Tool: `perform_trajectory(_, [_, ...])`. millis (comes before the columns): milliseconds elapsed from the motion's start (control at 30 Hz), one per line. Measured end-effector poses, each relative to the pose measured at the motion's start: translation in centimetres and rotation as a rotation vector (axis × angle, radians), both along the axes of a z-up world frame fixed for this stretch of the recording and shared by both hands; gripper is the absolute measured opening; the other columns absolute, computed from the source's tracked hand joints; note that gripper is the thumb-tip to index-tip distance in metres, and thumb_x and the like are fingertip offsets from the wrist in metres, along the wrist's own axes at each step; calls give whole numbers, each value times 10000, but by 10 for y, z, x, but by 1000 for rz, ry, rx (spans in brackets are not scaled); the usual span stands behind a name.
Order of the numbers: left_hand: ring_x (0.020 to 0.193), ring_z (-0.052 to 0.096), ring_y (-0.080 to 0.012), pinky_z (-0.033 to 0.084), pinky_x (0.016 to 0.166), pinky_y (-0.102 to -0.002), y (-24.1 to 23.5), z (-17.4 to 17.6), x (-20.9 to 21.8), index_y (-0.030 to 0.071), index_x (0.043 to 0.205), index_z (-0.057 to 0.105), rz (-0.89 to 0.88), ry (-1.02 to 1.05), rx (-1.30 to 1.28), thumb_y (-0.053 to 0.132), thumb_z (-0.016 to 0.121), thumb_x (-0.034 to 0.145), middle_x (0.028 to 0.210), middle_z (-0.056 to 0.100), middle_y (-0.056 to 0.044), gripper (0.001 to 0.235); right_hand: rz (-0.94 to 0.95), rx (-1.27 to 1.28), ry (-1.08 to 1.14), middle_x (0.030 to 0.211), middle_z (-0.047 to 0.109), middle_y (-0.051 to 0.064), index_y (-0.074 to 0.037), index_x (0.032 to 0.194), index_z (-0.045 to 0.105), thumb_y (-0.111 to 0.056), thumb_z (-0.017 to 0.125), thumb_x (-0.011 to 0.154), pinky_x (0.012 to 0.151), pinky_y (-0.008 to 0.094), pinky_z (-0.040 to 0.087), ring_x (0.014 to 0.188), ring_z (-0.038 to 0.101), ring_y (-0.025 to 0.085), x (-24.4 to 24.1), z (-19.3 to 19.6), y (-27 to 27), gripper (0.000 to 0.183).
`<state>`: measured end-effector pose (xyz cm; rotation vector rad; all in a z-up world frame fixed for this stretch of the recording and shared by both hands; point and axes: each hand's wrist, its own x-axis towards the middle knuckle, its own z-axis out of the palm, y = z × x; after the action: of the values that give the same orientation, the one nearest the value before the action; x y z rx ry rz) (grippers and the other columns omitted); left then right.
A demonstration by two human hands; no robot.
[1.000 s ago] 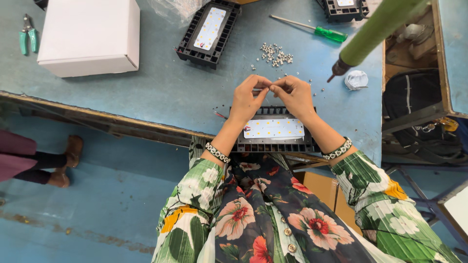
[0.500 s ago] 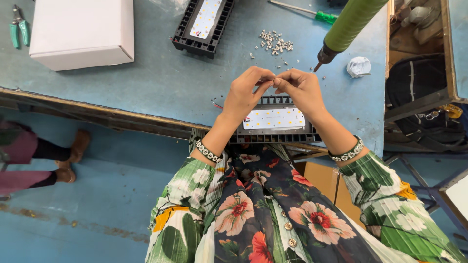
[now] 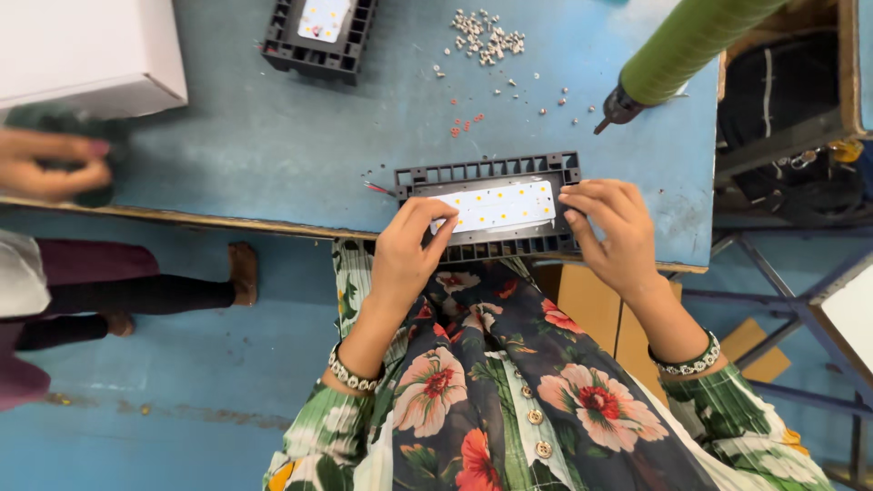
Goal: The person assembles an LED light fixture by placing small components onto a circuit board and applying adhesive with a caulking gun. They wipe the surface with a cloth and continue securing parts within a black housing.
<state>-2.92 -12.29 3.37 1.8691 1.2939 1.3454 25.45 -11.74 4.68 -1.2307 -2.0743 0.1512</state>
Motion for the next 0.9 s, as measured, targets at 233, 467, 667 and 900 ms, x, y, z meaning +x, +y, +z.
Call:
perform_trajectory(233, [950,707,-285,580,852,-373,-6,-14,4,63,1082,650,97,198,185,30,766,911,1057,693,-76,209,32,44,-195,1315,703,17,-96,1177,744,-132,730,932,1125,456,342,1325,550,269,0,-19,-5,248])
perform_trajectory(467, [892,725,-263,584,747,-332,-4,-15,6,61,1087,648,95,176,149,12,768,919,1064,693,-83,212,-33,85,-191,1303,707,-28,-137,1162,759,-150,734,935,1141,451,281,1305,538,243,3,-35,-8,229])
perform_trajectory(667, [902,722,-265,584,761,-339,-2,-18,6,58,1097,650,85,172,178,11,774,909,1062,681,-83,230,-34,77,-135,1286,708,-15,-127,1141,750,-135,714,936,1134,454,282,1304,534,246,2,-43,-6,208])
perform_trajectory(900, [967,722,-273,587,816,-350,-1,-22,4,62,1104,646,56,151,188,9,778,908,1076,675,-80,242,-37,92,-132,1264,709,-12,-123,1106,749,-141,715,931,1132,462,279,1296,535,250,4,-48,-5,179])
